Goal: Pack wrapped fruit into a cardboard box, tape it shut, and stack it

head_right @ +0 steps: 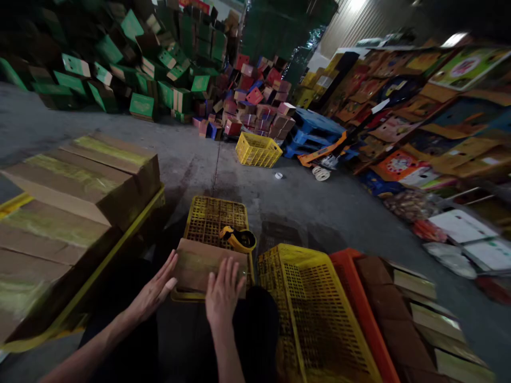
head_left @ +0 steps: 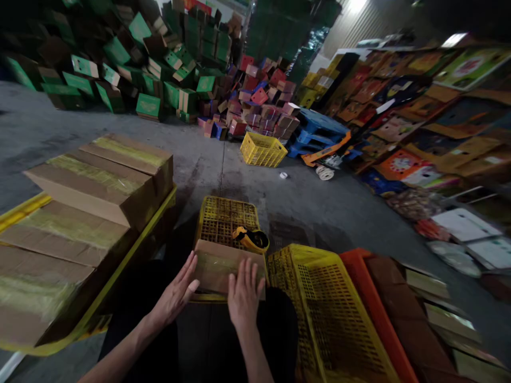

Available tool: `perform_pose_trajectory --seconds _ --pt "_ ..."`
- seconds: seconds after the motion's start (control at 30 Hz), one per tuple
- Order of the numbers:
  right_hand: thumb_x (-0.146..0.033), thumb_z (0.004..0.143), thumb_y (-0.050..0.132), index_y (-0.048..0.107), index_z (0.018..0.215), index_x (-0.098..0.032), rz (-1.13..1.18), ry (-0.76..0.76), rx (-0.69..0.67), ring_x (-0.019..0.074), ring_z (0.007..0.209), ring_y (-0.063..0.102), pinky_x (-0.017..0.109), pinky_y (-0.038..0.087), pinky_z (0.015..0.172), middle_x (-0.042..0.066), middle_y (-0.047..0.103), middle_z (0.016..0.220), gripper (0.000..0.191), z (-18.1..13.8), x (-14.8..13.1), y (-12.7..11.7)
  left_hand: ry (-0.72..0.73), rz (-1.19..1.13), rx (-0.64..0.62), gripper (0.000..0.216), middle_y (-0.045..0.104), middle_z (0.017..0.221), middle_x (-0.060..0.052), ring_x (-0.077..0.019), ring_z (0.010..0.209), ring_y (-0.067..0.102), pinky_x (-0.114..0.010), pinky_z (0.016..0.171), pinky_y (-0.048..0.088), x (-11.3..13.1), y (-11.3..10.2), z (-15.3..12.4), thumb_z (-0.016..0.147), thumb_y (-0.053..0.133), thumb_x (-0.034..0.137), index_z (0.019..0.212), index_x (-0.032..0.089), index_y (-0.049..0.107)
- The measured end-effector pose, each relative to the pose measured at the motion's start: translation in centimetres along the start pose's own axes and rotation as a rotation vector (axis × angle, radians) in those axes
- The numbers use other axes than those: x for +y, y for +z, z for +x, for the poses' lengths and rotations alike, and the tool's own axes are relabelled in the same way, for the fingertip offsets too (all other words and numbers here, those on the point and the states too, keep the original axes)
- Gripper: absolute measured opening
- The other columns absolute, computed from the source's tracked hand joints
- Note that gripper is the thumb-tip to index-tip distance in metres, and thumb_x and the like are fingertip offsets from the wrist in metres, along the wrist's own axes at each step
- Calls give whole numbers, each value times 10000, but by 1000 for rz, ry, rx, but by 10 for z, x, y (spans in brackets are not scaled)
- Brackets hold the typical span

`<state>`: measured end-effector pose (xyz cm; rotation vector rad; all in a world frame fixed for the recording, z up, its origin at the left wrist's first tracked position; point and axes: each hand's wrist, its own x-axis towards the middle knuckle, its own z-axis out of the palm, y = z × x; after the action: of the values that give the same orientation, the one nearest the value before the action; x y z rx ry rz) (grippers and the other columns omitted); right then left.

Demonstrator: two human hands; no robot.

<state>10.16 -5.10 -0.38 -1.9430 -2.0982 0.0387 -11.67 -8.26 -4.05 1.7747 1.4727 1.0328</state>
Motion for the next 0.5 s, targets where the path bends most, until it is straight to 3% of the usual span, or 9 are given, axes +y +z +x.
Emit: perform_pose_trajectory --seconds 0.13,0.23,0.33,0.5 --pt "-345 1049 369 240 1606 -189 87 -353 -80 270 1546 191 552 191 1234 81 280 1652 592 -14 -69 12 -91 -267 39 597 63 1704 -19 -244 1551 137 -451 1250 204 -7 13 -5 1062 256 495 1620 305 157" --pt "-331 1038 400 185 1614 -161 95 -411 -83 258 1545 196 506 207 1242 84 256 1659 637 -15 -92 13 -71 -248 44 583 150 1696 -24 -250 1546 181 -488 1251 194 -16 14 -6 1064 202 504 1615 313 189" --pt "-365 1046 401 170 1617 -196 79 -420 -84 235 1533 238 490 205 1246 56 284 1651 639 -14 -76 5 18 -28 12 616 235 1677 -44 -280 1538 222 -551 1243 184 -25 9 -7 1045 298 536 1614 330 182" --pt "-341 1060 355 271 1598 -218 -24 -212 8 254 1490 346 497 276 1208 67 380 1607 559 -23 -3 -12 99 262 28 691 290 1656 -89 -296 1531 251 -578 1220 234 -28 5 -10 1026 357 552 1626 304 121"
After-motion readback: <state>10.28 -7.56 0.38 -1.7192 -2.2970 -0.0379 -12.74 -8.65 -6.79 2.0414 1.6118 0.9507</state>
